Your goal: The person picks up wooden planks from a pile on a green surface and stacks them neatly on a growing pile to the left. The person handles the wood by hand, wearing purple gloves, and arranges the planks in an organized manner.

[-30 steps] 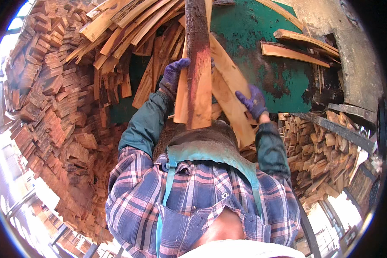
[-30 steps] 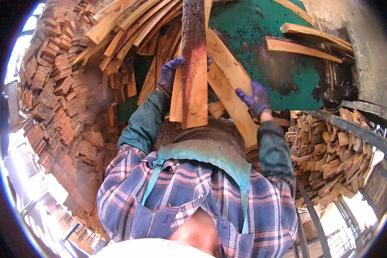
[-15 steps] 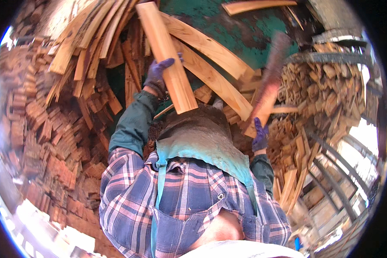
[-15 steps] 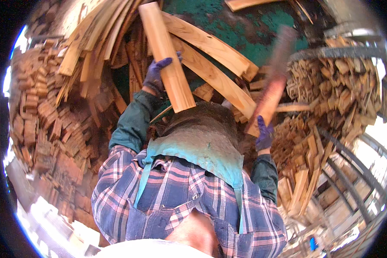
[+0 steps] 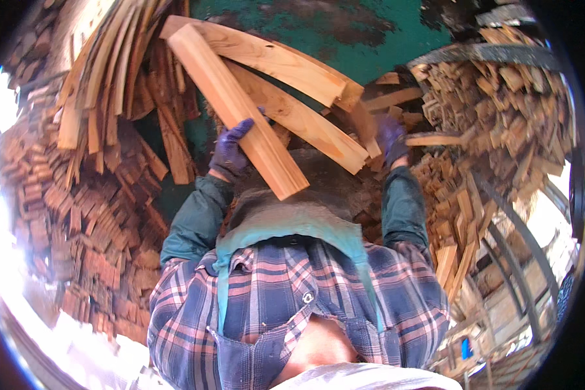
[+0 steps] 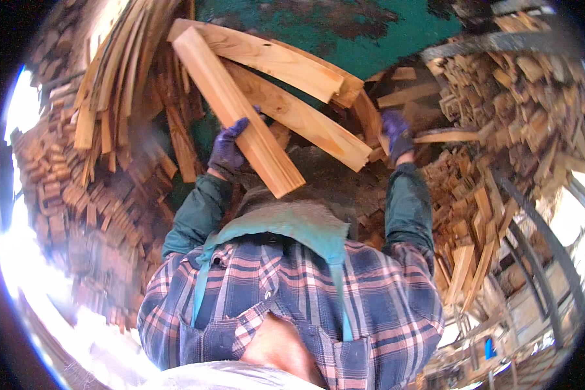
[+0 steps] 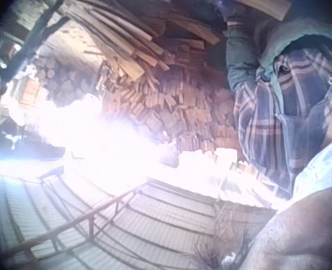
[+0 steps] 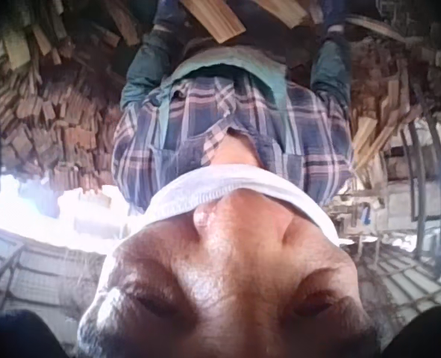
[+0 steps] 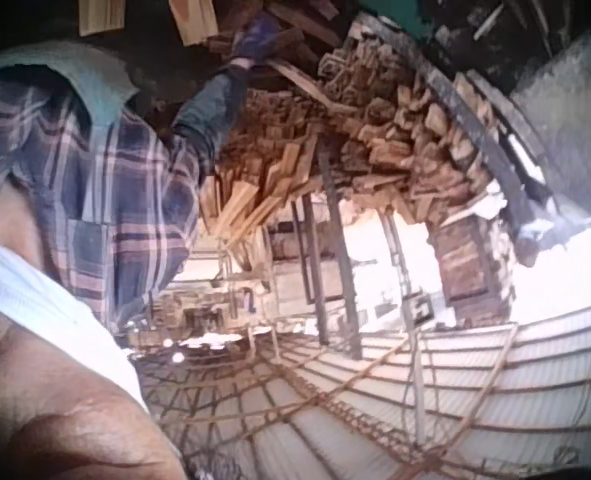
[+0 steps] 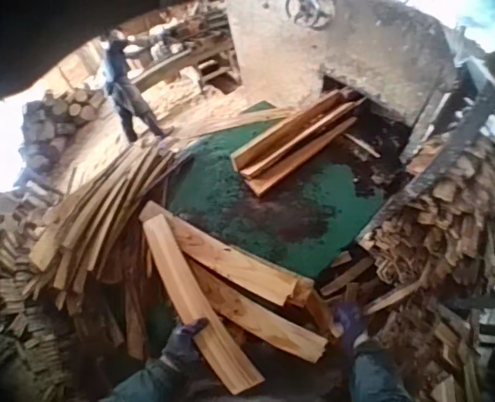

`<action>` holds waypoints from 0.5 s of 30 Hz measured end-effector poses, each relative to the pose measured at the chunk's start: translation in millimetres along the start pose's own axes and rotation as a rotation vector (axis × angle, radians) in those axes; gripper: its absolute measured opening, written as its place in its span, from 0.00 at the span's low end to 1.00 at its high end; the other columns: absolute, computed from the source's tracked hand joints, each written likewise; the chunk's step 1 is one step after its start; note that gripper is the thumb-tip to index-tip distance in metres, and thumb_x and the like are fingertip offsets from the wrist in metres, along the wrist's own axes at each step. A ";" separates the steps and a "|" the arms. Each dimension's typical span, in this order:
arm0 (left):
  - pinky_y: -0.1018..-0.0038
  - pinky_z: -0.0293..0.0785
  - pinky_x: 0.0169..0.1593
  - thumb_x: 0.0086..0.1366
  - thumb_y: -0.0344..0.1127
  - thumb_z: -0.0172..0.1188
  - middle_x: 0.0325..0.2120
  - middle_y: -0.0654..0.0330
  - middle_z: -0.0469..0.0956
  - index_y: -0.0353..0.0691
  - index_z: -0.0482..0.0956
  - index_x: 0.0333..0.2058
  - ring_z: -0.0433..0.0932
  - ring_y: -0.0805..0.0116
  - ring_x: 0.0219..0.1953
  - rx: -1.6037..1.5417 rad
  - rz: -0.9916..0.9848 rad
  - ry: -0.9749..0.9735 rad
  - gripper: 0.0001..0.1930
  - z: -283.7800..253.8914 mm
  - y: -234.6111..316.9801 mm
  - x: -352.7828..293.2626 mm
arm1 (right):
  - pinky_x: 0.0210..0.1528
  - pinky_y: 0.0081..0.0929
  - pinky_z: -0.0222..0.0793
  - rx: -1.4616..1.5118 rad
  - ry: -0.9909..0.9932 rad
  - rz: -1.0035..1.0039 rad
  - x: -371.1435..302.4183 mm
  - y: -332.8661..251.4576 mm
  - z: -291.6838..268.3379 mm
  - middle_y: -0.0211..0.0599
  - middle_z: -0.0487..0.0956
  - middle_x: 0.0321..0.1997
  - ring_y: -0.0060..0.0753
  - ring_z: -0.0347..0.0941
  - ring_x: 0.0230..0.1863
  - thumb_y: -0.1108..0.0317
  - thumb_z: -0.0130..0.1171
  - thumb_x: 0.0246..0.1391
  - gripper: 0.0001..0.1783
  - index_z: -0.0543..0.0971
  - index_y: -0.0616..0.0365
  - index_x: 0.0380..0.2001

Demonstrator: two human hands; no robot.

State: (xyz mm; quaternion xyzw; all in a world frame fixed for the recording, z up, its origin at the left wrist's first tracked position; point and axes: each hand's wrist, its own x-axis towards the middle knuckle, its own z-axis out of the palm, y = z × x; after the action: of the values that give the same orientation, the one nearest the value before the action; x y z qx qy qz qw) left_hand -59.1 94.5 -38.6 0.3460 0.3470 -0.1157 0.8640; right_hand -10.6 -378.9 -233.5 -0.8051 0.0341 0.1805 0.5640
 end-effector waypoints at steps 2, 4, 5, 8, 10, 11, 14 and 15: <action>0.58 0.79 0.58 0.66 0.30 0.65 0.55 0.49 0.79 0.30 0.71 0.60 0.80 0.54 0.54 -0.005 0.046 0.015 0.25 11.7 -10.4 -7.1 | 0.70 0.37 0.64 0.165 0.120 -0.002 67.4 -62.6 0.3 0.42 0.77 0.62 0.37 0.71 0.64 0.61 0.57 0.69 0.23 0.74 0.57 0.63; 0.57 0.80 0.58 0.65 0.30 0.65 0.55 0.49 0.80 0.31 0.70 0.61 0.80 0.54 0.54 -0.032 0.109 0.057 0.27 25.4 -18.4 -12.2 | 0.70 0.38 0.64 0.116 0.022 -0.049 100.9 -140.7 18.0 0.44 0.75 0.64 0.37 0.70 0.64 0.62 0.63 0.64 0.29 0.72 0.57 0.65; 0.57 0.80 0.57 0.65 0.29 0.65 0.54 0.49 0.81 0.31 0.69 0.61 0.81 0.54 0.53 -0.023 0.093 0.091 0.27 32.2 -20.4 -13.9 | 0.70 0.38 0.64 0.077 -0.094 -0.070 104.7 -177.2 40.3 0.43 0.73 0.65 0.38 0.70 0.65 0.62 0.66 0.61 0.33 0.70 0.57 0.67; 0.58 0.80 0.57 0.65 0.29 0.65 0.52 0.50 0.82 0.30 0.70 0.61 0.81 0.56 0.53 -0.112 0.130 0.134 0.27 52.2 -25.3 -15.2 | 0.71 0.46 0.62 -0.715 -0.273 -0.635 93.1 -256.9 116.7 0.49 0.69 0.69 0.48 0.66 0.70 0.55 0.74 0.50 0.44 0.69 0.51 0.69; 0.58 0.80 0.56 0.64 0.30 0.66 0.53 0.50 0.82 0.30 0.70 0.61 0.81 0.56 0.52 -0.091 0.176 0.172 0.27 59.6 -22.7 -16.2 | 0.73 0.46 0.59 -0.914 -0.313 -0.486 103.1 -279.9 139.6 0.50 0.67 0.71 0.54 0.61 0.72 0.53 0.78 0.42 0.50 0.69 0.47 0.69; 0.58 0.80 0.56 0.64 0.30 0.66 0.52 0.50 0.82 0.30 0.70 0.60 0.82 0.56 0.52 -0.104 0.214 0.169 0.27 61.2 -20.8 -17.0 | 0.73 0.45 0.58 -0.868 -0.328 -0.428 118.7 -284.5 142.3 0.50 0.67 0.71 0.54 0.62 0.72 0.55 0.79 0.41 0.50 0.69 0.47 0.69; 0.59 0.81 0.56 0.64 0.30 0.66 0.52 0.50 0.82 0.29 0.71 0.59 0.83 0.56 0.50 -0.097 0.279 0.209 0.27 57.4 -9.3 -21.5 | 0.63 0.32 0.71 -0.205 -0.537 -0.289 158.0 -279.3 113.8 0.43 0.78 0.58 0.43 0.76 0.56 0.62 0.76 0.48 0.40 0.73 0.55 0.65; 0.60 0.82 0.55 0.64 0.31 0.67 0.51 0.50 0.83 0.30 0.72 0.59 0.83 0.56 0.49 -0.091 0.319 0.196 0.27 54.2 -5.5 -24.1 | 0.60 0.30 0.73 0.035 -0.671 -0.104 167.9 -277.3 105.3 0.40 0.80 0.56 0.39 0.77 0.53 0.61 0.73 0.54 0.34 0.75 0.57 0.63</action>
State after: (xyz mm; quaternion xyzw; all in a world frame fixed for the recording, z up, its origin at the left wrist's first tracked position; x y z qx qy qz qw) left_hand -51.1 52.7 3.1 0.3669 0.3749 0.0728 0.8483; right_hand 191.2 -156.8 -71.8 -0.6915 -0.1915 0.4059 0.5660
